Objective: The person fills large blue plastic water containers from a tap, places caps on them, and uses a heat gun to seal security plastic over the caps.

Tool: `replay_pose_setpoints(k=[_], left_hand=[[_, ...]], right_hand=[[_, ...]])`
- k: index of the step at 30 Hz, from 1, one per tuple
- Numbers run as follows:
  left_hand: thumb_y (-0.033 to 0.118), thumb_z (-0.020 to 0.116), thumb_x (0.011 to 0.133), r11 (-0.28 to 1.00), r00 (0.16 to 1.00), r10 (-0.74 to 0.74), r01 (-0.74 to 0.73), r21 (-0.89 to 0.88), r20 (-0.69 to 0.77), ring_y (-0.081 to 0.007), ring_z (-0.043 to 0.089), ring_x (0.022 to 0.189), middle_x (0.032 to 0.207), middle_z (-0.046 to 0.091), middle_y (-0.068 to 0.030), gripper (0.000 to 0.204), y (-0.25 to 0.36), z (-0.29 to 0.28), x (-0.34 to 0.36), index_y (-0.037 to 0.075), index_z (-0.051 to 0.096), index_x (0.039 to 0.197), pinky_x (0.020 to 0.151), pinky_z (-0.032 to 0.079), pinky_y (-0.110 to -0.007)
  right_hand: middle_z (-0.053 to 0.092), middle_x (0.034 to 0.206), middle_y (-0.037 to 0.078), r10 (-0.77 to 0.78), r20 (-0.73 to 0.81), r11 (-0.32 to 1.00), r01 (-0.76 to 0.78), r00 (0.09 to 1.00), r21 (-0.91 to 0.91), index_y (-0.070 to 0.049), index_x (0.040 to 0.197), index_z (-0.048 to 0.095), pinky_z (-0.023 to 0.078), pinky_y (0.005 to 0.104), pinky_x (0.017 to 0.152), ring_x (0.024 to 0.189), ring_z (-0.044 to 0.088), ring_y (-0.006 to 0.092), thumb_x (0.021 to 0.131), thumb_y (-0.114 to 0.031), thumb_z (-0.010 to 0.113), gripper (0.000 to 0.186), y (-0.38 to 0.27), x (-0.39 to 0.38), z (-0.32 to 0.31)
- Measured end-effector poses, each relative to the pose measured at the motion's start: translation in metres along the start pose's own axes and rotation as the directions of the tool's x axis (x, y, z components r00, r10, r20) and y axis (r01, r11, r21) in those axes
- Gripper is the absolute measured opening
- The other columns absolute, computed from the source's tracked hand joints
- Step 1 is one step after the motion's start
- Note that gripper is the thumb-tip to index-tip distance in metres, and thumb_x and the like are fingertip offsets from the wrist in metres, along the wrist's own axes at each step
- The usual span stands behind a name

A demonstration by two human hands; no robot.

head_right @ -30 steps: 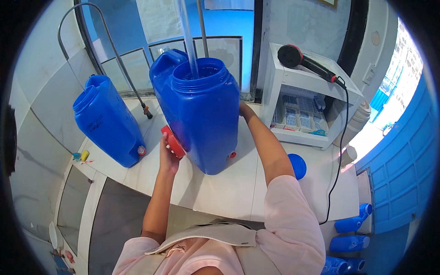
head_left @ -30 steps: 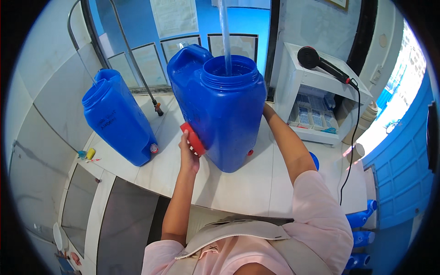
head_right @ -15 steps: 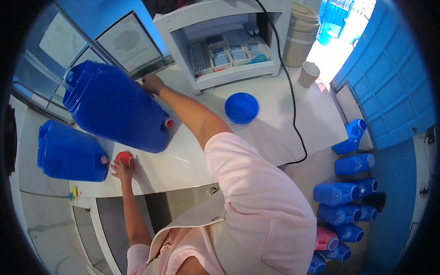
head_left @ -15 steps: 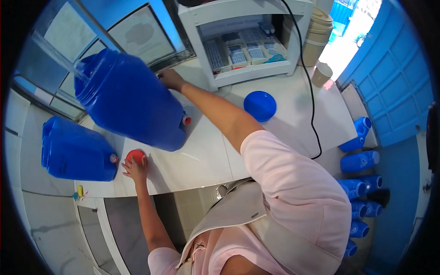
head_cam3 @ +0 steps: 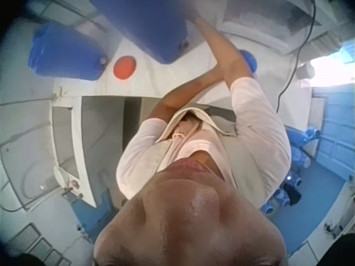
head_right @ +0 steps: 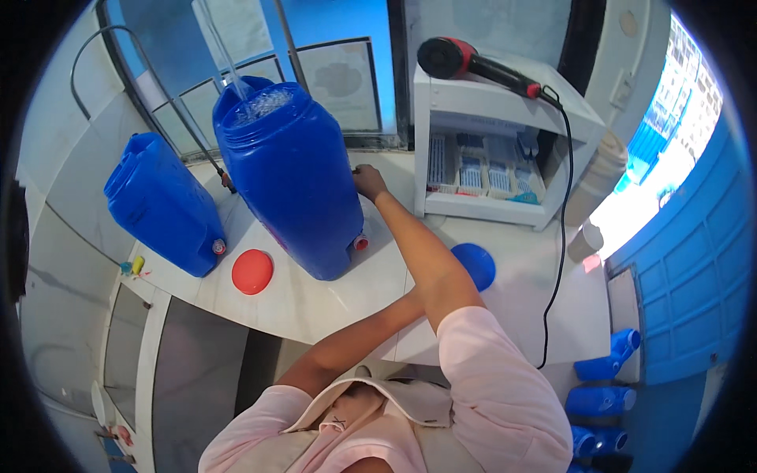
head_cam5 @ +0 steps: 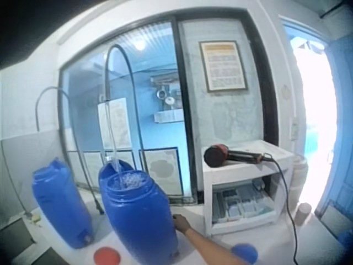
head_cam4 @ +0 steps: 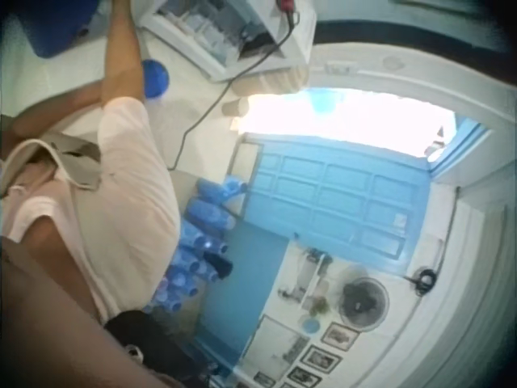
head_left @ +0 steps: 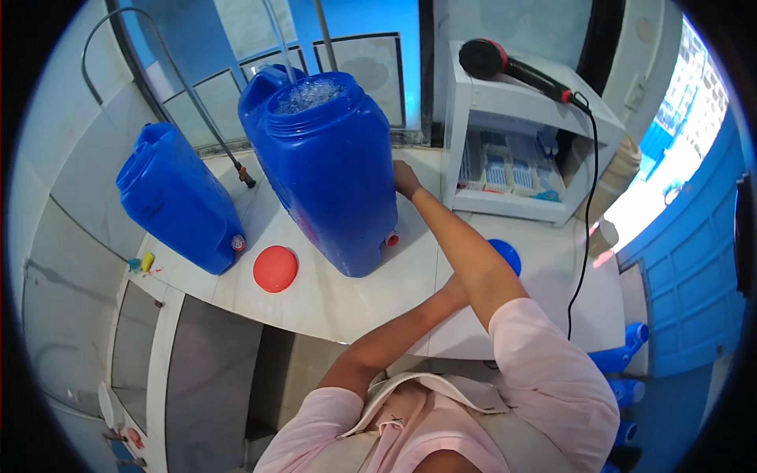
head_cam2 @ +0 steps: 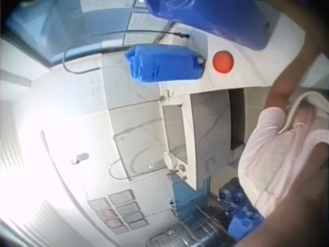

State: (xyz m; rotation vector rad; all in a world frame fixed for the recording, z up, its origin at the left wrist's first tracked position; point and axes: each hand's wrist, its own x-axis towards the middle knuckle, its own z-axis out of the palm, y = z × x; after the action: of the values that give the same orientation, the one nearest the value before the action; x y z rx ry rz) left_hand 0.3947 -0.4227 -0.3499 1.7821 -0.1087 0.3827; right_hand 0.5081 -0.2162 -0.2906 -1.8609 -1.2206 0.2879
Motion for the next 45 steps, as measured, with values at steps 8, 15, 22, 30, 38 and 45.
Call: replay_pose_setpoints(k=[8, 15, 22, 30, 38, 45], left_hand=[[0.025, 0.049, 0.090, 0.945, 0.750, -0.294, 0.322, -0.061, -0.593, -0.0245, 0.057, 0.086, 0.091, 0.058, -0.0104, 0.024, 0.049, -0.095, -0.117, 0.004, 0.049, 0.100, 0.072, 0.045, -0.035], [0.027, 0.063, 0.081, 0.721, 0.535, -0.426, -0.287, -0.631, -0.730, -0.0210, 0.053, 0.103, 0.113, 0.053, -0.0115, 0.051, 0.093, -0.167, -0.193, 0.000, 0.043, 0.120, 0.090, 0.044, -0.035], [0.018, 0.044, 0.094, 0.802, 0.145, -0.363, -0.454, -0.388, -0.920, -0.0201, 0.044, 0.114, 0.125, 0.042, -0.0106, 0.039, 0.063, -0.186, -0.150, 0.003, 0.032, 0.127, 0.096, 0.039, -0.037], [0.051, 0.049, 0.084, 0.859, 0.321, -0.396, -0.203, -0.471, -0.860, -0.0159, 0.046, 0.105, 0.114, 0.047, -0.0026, 0.054, 0.109, -0.184, -0.116, 0.012, 0.041, 0.122, 0.088, 0.036, -0.034], [0.048, 0.055, 0.082, 0.911, 0.336, -0.291, -0.187, -0.366, -0.896, -0.0124, 0.045, 0.094, 0.104, 0.047, 0.0012, 0.052, 0.139, -0.225, -0.139, 0.013, 0.041, 0.117, 0.080, 0.037, -0.028], [0.044, 0.061, 0.079, 0.975, 0.331, 0.194, 0.037, 0.218, -0.924, -0.0187, 0.048, 0.105, 0.113, 0.048, -0.0057, 0.064, 0.247, -0.245, -0.098, 0.007, 0.042, 0.128, 0.089, 0.038, -0.029]], right_hand=[[0.062, 0.083, 0.025, -0.166, -0.081, 0.965, 0.179, 0.983, 0.193, 0.004, 0.082, 0.065, 0.048, 0.0393, 0.072, 0.081, 0.062, 0.0368, 0.074, -0.039, 0.058, 0.044, 0.009, 0.030, 0.016], [0.063, 0.082, 0.021, -0.478, -0.124, 0.808, 0.491, 0.870, 0.325, -0.003, 0.083, 0.065, 0.047, 0.0408, 0.065, 0.074, 0.061, 0.0360, 0.075, -0.028, 0.057, 0.027, -0.013, 0.034, 0.021], [0.063, 0.089, 0.020, -0.512, -0.077, 0.810, 0.511, 0.855, 0.287, -0.004, 0.090, 0.063, 0.047, 0.0414, 0.071, 0.083, 0.059, 0.0372, 0.078, -0.025, 0.054, 0.026, -0.025, 0.025, 0.007], [0.059, 0.102, 0.022, -0.352, 0.021, 0.928, 0.352, 0.936, -0.125, -0.003, 0.103, 0.057, 0.045, 0.0396, 0.080, 0.093, 0.057, 0.0362, 0.079, -0.019, 0.054, 0.029, 0.007, 0.003, -0.002], [0.048, 0.118, 0.021, -0.375, -0.211, 0.927, 0.364, 0.903, -0.091, -0.005, 0.118, 0.045, 0.041, 0.0409, 0.091, 0.111, 0.047, 0.0347, 0.076, -0.006, 0.049, 0.043, 0.035, -0.041, 0.040], [0.048, 0.117, 0.025, -0.217, -0.170, 0.973, 0.199, 0.961, -0.118, -0.004, 0.111, 0.053, 0.039, 0.0413, 0.092, 0.110, 0.046, 0.0387, 0.080, -0.011, 0.048, 0.032, 0.031, -0.008, -0.004]])
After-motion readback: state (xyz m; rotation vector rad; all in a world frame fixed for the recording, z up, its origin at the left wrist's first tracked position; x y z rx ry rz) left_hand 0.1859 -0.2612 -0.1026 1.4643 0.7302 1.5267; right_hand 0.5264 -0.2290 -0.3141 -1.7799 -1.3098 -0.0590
